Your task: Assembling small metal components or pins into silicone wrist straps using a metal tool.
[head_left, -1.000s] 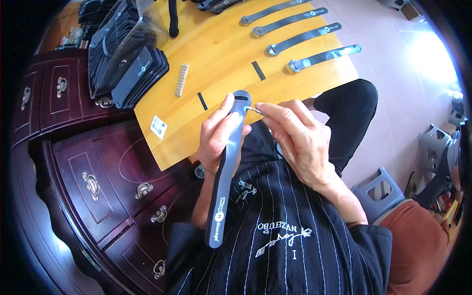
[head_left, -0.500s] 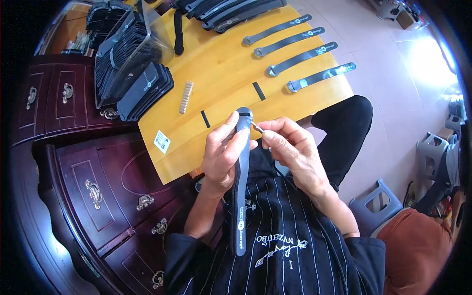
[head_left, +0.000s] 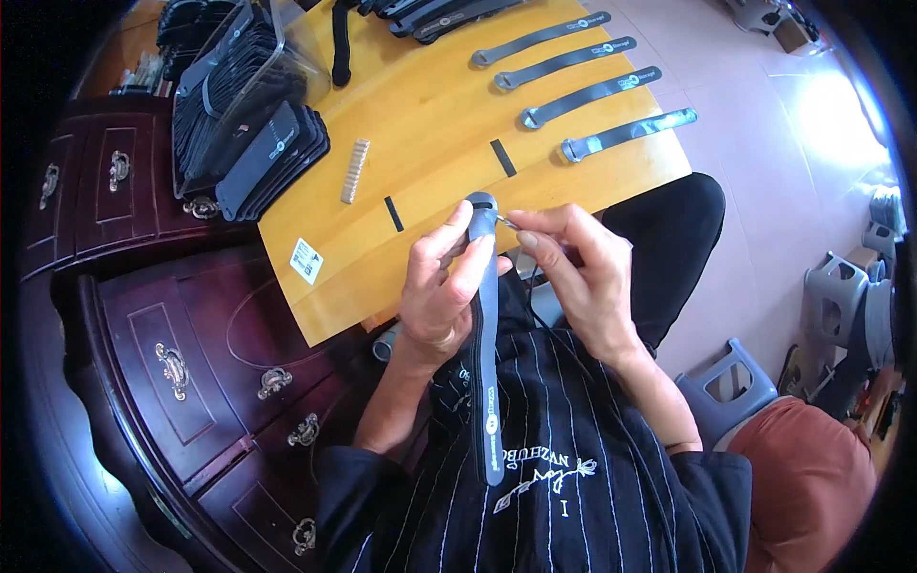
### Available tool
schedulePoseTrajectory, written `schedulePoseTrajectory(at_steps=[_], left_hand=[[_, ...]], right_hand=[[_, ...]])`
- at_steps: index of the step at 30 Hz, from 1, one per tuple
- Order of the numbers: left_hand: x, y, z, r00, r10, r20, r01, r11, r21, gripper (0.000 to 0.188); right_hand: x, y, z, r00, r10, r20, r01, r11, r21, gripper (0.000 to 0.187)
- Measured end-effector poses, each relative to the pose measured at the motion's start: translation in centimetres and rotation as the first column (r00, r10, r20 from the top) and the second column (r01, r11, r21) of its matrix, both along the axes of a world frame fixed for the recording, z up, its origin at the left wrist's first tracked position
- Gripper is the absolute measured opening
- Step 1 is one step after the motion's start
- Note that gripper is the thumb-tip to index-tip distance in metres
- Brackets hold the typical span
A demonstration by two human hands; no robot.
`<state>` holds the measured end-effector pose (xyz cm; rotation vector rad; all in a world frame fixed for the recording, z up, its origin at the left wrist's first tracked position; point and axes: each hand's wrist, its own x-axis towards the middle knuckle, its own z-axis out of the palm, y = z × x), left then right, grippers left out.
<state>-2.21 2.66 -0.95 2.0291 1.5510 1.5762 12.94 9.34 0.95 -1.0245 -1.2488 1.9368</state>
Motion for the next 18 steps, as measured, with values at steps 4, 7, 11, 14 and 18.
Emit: schedulePoseTrajectory(at_steps=[4, 7, 11, 14, 18], left_hand=[[0.3, 0.0, -0.4, 1.000, -0.004, 0.020, 0.004, 1.000, -0.013, 0.036], [0.3, -0.2, 0.0, 0.998, 0.009, 0.068, -0.007, 1.000, -0.021, 0.032], [0.0, -0.3, 1.8, 0.890, -0.062, 0.451, 0.156, 0.972, -0.174, 0.023], [-0.3, -0.4, 1.8, 0.764, -0.107, 0.636, 0.221, 0.970, -0.102, 0.025], [0.1, 0.0, 1.6, 0.653, -0.094, 0.751, 0.245, 0.965, -0.093, 0.026]], right_hand=[[0.5, 0.3, -0.8, 0.918, -0.247, 0.310, -0.151, 0.505, 0.850, 0.024], [0.5, 0.4, -0.4, 0.958, -0.172, 0.232, -0.064, 0.656, 0.752, 0.021], [1.9, 1.4, 0.9, 0.991, 0.009, 0.136, -0.074, 0.871, 0.485, 0.019], [1.9, 2.1, 2.6, 0.965, 0.091, 0.247, -0.214, 0.816, 0.537, 0.025], [2.3, 1.9, 3.2, 0.968, 0.115, 0.225, -0.197, 0.901, 0.387, 0.028]])
